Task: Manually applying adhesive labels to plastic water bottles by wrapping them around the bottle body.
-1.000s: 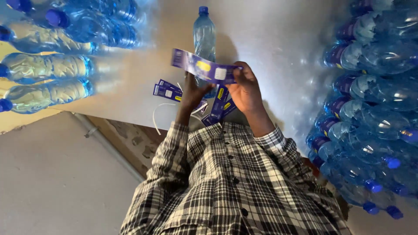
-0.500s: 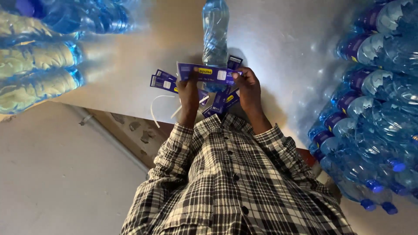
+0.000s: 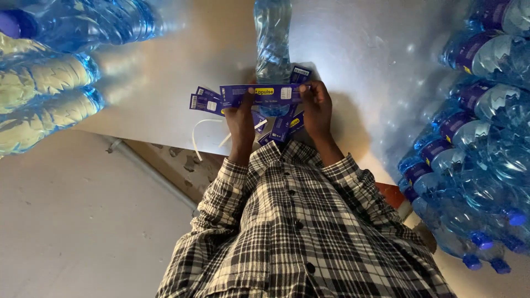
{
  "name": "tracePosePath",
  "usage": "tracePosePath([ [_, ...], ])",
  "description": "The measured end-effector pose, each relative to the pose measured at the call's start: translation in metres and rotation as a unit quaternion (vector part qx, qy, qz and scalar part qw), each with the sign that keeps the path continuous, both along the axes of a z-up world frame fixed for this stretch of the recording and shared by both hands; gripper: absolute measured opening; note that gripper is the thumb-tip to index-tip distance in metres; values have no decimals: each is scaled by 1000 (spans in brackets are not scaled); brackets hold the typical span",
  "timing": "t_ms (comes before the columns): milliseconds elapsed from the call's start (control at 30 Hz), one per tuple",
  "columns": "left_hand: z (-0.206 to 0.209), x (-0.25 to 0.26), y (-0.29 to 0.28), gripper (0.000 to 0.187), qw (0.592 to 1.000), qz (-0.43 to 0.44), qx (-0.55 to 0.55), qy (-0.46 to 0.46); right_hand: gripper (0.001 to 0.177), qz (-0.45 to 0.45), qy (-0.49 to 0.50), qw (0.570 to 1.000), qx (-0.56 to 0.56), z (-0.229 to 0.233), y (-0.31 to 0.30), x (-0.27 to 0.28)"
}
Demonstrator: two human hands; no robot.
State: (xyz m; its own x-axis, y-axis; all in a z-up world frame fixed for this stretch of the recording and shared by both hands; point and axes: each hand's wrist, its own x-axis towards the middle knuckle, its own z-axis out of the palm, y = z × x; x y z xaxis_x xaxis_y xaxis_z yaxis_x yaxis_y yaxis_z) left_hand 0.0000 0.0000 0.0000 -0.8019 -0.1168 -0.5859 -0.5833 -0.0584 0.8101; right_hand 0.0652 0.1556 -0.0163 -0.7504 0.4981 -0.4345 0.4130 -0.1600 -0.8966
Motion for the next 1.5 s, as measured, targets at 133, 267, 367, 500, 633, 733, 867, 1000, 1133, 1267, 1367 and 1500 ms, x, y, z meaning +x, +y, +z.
tracePosePath([
  [133, 0, 3, 2, 36, 1000, 25, 10, -2, 23, -33, -24, 998, -47, 7, -4, -11],
  [267, 5, 5, -3, 35, 1000, -7, 10, -13, 21, -61, -46, 992, -96, 23, -2, -20],
  [367, 0, 8, -6, 35, 1000, -10, 15, -10, 26, -63, -56, 991, -107, 38, -2, -26],
  [500, 11, 4, 0, 32, 1000, -13, 20, -1, 24, -58, -56, 990, -117, 24, -1, -17],
  [633, 2, 8, -5, 32, 1000, -13, 19, 5, 24, -61, -59, 990, -112, 13, 0, -12],
  [733, -2, 8, -7, 33, 1000, -6, 28, 7, 24, -62, -55, 990, -117, 14, 1, -12],
  [867, 10, 4, 7, 29, 1000, 9, -6, 8, 19, -47, -61, 994, -83, 0, -3, -9],
  [1000, -24, 16, -2, 23, 1000, 14, -23, 6, 15, -28, -62, 997, -32, -21, -10, -6],
  [1133, -13, 12, 17, 25, 998, 67, -13, 6, 12, -25, -18, 999, -26, -42, -26, -9],
  [1267, -27, 0, 17, 14, 988, 143, -45, -27, 27, -39, 34, 998, -22, -51, -47, -11],
  [1367, 1, -8, 25, 10, 976, 196, 9, -94, 24, -43, 59, 996, -60, -34, -60, -27],
  [1500, -54, 7, -12, 10, 994, 15, -102, -32, 26, -47, 78, 993, -81, -45, -54, -34],
])
